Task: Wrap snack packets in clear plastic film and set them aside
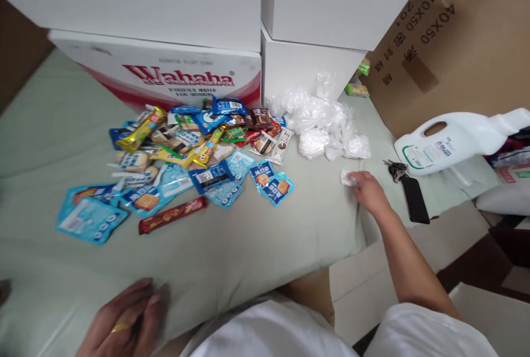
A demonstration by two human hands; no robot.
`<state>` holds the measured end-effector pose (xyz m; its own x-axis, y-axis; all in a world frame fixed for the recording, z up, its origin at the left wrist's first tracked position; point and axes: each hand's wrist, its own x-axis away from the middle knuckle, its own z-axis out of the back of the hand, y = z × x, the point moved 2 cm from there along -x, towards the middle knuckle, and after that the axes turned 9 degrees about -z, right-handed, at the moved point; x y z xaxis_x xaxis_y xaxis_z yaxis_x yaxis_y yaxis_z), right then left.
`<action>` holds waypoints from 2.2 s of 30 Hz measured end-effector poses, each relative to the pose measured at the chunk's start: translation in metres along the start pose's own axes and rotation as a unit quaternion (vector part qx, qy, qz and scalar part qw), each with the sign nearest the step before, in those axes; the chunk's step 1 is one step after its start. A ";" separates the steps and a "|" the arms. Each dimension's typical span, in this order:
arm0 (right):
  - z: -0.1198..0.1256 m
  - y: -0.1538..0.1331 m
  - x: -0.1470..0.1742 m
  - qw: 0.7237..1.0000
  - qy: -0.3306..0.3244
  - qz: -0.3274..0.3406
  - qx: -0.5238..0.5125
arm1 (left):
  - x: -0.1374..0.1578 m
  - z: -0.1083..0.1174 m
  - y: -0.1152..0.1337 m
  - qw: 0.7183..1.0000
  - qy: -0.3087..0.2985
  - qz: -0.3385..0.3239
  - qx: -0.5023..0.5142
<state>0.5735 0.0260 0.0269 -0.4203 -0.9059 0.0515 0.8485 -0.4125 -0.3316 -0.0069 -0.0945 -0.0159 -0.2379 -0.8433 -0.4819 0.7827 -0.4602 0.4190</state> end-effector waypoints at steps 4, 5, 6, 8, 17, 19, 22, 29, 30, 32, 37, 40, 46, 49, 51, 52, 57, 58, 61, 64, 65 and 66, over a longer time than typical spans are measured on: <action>-0.013 -0.034 0.033 0.973 0.028 -0.088 -0.212 | -0.030 0.006 0.014 0.995 -0.011 0.047 0.090; -0.020 -0.053 0.047 0.948 -0.010 -0.112 -0.297 | -0.040 0.004 0.018 0.989 -0.024 0.057 0.131; -0.029 -0.074 0.062 0.914 -0.061 -0.135 -0.379 | -0.051 -0.002 0.022 0.980 -0.042 0.068 0.182; -0.048 -0.120 0.093 0.846 -0.157 -0.160 -0.483 | -0.076 -0.020 0.034 0.949 -0.095 0.082 0.289; -0.094 -0.218 0.143 0.717 -0.281 -0.155 -0.619 | -0.149 -0.123 0.063 0.796 -0.142 0.159 0.566; -0.093 -0.215 0.144 0.715 -0.294 -0.152 -0.615 | -0.148 -0.126 0.056 0.780 -0.160 0.155 0.585; -0.087 -0.208 0.145 0.701 -0.303 -0.162 -0.625 | -0.146 -0.123 0.046 0.743 -0.203 0.153 0.619; -0.084 -0.209 0.154 0.738 -0.255 -0.119 -0.614 | -0.150 -0.122 0.043 0.716 -0.174 0.175 0.652; -0.087 -0.210 0.156 0.748 -0.262 -0.112 -0.600 | -0.150 -0.122 0.044 0.716 -0.180 0.176 0.651; -0.095 -0.210 0.158 0.768 -0.270 -0.099 -0.572 | -0.148 -0.123 0.045 0.715 -0.201 0.182 0.644; -0.095 -0.194 0.154 0.878 -0.076 -0.060 -0.468 | -0.147 -0.131 0.042 0.699 -0.201 0.215 0.652; -0.087 -0.187 0.144 0.937 0.053 0.015 -0.345 | -0.148 -0.135 0.040 0.686 -0.196 0.215 0.667; -0.096 -0.192 0.118 0.974 0.019 0.139 -0.178 | -0.151 -0.129 0.038 0.668 -0.171 0.218 0.690; -0.098 -0.193 0.115 0.955 0.007 0.067 -0.288 | -0.152 -0.128 0.037 0.665 -0.173 0.218 0.693; -0.099 -0.195 0.120 0.923 -0.021 0.014 -0.383 | -0.151 -0.129 0.038 0.668 -0.181 0.217 0.689; -0.100 -0.198 0.124 0.907 -0.040 -0.001 -0.419 | -0.150 -0.129 0.038 0.671 -0.186 0.216 0.685; -0.105 -0.215 0.144 0.886 -0.095 0.031 -0.454 | -0.150 -0.129 0.042 0.698 -0.194 0.184 0.664; -0.106 -0.217 0.146 0.885 -0.100 0.049 -0.451 | -0.150 -0.129 0.042 0.701 -0.190 0.180 0.664; -0.106 -0.220 0.151 0.871 -0.127 0.097 -0.464 | -0.150 -0.131 0.041 0.700 -0.180 0.182 0.667; -0.104 -0.217 0.153 0.864 -0.122 0.097 -0.479 | -0.150 -0.133 0.039 0.699 -0.173 0.187 0.669; -0.104 -0.216 0.153 0.869 -0.107 0.096 -0.473 | -0.150 -0.134 0.038 0.698 -0.172 0.187 0.669; -0.104 -0.216 0.154 0.878 -0.090 0.101 -0.459 | -0.150 -0.134 0.038 0.697 -0.172 0.187 0.670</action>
<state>0.2925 -0.0145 0.0087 -0.1634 -0.9862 0.0258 0.2470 -0.0662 -0.9667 0.1362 0.0519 -0.0309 -0.4662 -0.8842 -0.0285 -0.3585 0.1594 0.9198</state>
